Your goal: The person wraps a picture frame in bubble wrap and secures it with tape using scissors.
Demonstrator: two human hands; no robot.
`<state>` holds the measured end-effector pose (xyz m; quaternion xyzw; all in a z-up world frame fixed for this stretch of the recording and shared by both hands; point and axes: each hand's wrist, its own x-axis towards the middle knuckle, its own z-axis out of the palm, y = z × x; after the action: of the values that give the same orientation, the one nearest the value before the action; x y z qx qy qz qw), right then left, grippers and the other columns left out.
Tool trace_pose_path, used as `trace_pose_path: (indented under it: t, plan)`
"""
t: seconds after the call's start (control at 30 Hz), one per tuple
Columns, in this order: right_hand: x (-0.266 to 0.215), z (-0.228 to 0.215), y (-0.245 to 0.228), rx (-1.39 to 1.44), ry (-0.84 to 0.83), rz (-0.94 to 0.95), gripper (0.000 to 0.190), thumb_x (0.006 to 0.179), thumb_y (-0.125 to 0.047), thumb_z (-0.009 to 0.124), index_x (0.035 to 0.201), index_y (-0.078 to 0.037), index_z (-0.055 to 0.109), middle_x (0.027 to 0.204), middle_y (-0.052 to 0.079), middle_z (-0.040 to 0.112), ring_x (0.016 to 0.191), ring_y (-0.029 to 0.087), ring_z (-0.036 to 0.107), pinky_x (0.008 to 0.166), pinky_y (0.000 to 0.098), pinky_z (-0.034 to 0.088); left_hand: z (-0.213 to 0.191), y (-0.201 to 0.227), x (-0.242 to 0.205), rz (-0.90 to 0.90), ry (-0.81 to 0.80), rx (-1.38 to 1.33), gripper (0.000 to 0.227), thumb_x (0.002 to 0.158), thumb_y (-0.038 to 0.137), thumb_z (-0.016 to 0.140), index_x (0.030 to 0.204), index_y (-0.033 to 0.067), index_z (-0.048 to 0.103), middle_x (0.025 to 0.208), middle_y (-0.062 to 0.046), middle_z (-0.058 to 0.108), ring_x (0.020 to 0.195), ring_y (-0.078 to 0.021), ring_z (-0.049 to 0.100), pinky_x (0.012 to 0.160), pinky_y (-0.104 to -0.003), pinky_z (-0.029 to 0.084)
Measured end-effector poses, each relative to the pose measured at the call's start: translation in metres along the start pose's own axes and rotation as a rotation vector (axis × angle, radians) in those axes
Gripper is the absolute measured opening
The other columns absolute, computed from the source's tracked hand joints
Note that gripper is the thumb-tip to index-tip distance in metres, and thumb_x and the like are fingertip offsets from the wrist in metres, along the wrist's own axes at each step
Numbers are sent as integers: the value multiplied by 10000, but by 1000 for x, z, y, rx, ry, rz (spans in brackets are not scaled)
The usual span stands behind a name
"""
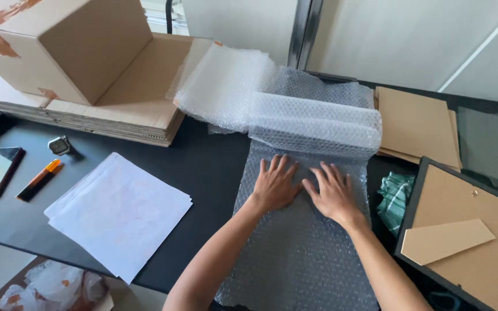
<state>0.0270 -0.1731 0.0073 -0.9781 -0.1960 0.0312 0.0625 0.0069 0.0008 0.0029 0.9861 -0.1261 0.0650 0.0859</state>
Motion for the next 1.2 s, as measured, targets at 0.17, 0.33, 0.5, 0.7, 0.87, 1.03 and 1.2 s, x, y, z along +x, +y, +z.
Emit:
trace_pose_path:
  t: [0.17,0.33,0.5,0.7,0.87,1.03,1.2]
  plan:
    - [16,3,1,-93,130,85,580,940,-624,273,1387,-282,416,1221,74,516,1138,307,527,837,523,467,2,-6,11,22,-51,83,697,839,599,369,1400,188,392,1381,-141,399,1274,-268,360,978,-502,320]
    - [29,19,6,-50,239,43,521,926,-573,392,1246,-196,555,1240,135,497,1168,372,495,855,542,459,0,-3,14,-24,-86,88,775,786,626,372,1428,191,377,1413,-141,404,1322,-279,306,998,-501,254]
    - [13,-4,-5,-2,140,54,585,963,-566,308,1366,-174,467,1391,156,422,1337,370,366,993,612,348,-7,-1,12,-49,-107,34,769,813,599,372,1460,183,347,1500,-151,326,1404,-314,230,1074,-588,160]
    - [-34,-41,-39,58,-63,3,661,948,-585,262,1436,-152,362,1489,182,310,1393,397,263,1058,650,233,8,-6,12,-38,-72,30,752,821,553,369,1477,188,313,1518,-152,308,1422,-326,227,1085,-628,162]
    - [-34,-29,-29,74,-128,41,617,961,-545,280,1454,-176,315,1532,165,227,1425,379,178,1084,662,167,11,-1,7,-7,148,73,673,813,490,502,1392,151,451,1436,-183,406,1381,-361,283,1048,-648,219]
    - [-67,-41,-40,54,-82,35,588,961,-496,325,1448,-168,336,1530,165,236,1415,375,200,1078,655,182,4,12,-24,74,262,107,424,862,447,543,1158,152,614,1153,-88,535,1164,-274,446,967,-514,336]
    - [-79,-12,-22,38,-45,-9,573,944,-487,407,1428,-182,376,1515,156,276,1401,374,240,1073,641,225,20,9,-42,77,136,45,399,822,501,554,1055,184,615,1055,-15,518,1036,-228,470,865,-426,365]
